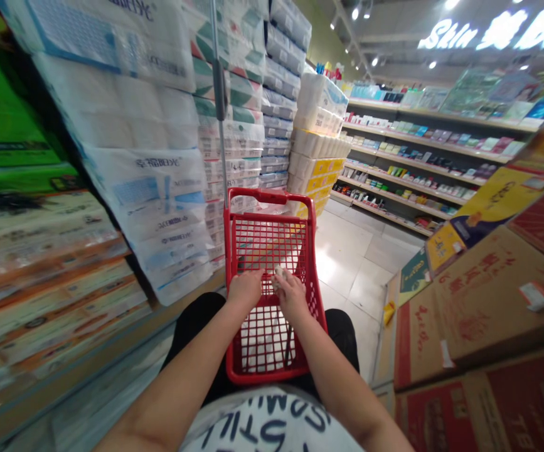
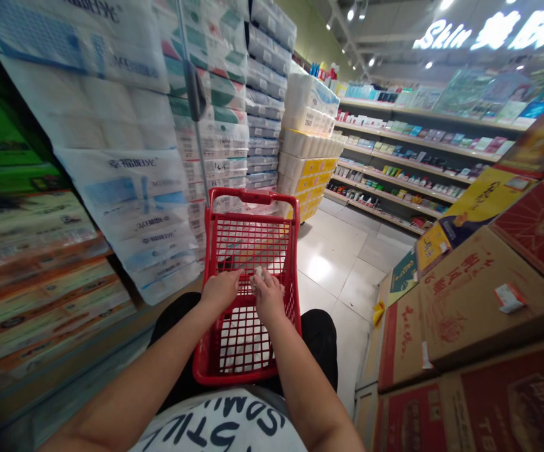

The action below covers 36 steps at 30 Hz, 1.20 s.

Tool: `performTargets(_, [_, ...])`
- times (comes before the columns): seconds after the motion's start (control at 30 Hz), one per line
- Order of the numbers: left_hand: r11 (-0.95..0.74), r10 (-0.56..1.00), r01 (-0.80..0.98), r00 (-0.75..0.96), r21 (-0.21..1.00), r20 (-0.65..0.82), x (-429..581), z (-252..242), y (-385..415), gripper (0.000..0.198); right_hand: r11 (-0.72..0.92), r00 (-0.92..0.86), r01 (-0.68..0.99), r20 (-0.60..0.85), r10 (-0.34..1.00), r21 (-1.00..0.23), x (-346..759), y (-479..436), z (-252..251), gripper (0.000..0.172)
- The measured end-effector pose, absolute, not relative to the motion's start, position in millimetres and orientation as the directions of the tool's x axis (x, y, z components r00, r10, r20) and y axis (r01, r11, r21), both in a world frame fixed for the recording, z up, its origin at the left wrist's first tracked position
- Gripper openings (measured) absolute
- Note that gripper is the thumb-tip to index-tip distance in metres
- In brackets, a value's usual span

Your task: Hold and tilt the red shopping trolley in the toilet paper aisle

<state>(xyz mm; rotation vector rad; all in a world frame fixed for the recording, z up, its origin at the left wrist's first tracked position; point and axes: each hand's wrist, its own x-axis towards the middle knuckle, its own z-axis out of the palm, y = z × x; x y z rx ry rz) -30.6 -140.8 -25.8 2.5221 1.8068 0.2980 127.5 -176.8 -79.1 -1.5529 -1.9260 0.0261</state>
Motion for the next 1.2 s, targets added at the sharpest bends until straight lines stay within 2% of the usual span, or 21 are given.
performTargets(0.13, [-0.321,0.943,0.938,0.303,0.129,0.138,-30.7,-26.3,-141.1,0.041,0.421,-0.182,0.83,0.536,0.824,-0.366,129.9,-173.8,-81.5,0.041])
performTargets(0.3, [-0.313,0.948,0.94,0.3,0.137,0.106,-30.7,-23.2,-142.4,0.042,0.255,0.072,0.847,0.576,0.814,-0.466,131.7,-174.2,-76.1,0.04])
performTargets(0.47, [-0.306,0.95,0.941,0.291,0.143,0.113,-30.4,-23.7,-142.4,0.042,0.38,-0.103,0.836,0.568,0.817,-0.395,134.3,-175.2,-76.7,0.045])
performTargets(0.6, [-0.319,0.946,0.937,0.305,0.144,0.111,-30.8,-23.2,-141.8,0.042,0.202,0.133,0.857,0.583,0.802,-0.474,136.1,-173.5,-76.7,0.045])
performTargets(0.63, [-0.322,0.945,0.936,0.308,0.143,0.113,-30.9,-23.1,-141.8,0.042,0.192,0.142,0.859,0.582,0.801,-0.474,135.8,-173.7,-76.2,0.046])
performTargets(0.77, [-0.319,0.945,0.937,0.302,0.142,0.126,-30.8,-23.4,-142.0,0.042,0.344,-0.077,0.853,0.556,0.827,-0.393,132.7,-176.9,-73.3,0.046])
performTargets(0.8, [-0.317,0.946,0.938,0.3,0.142,0.124,-30.7,-23.4,-142.1,0.042,0.349,-0.086,0.851,0.553,0.829,-0.391,132.4,-177.5,-72.5,0.044])
performTargets(0.97, [-0.324,0.943,0.936,0.308,0.14,0.127,-30.3,-23.4,-142.4,0.042,0.172,0.125,0.872,0.549,0.826,-0.458,134.1,-177.7,-71.0,0.04])
performTargets(1.1, [-0.308,0.948,0.941,0.293,0.136,0.12,-30.4,-23.9,-142.3,0.043,0.326,-0.063,0.856,0.543,0.837,-0.403,132.7,-179.6,-71.2,0.046])
performTargets(1.2, [-0.315,0.946,0.939,0.3,0.135,0.121,-30.8,-24.3,-142.2,0.043,0.251,0.036,0.866,0.555,0.831,-0.432,132.4,-180.8,-69.2,0.041])
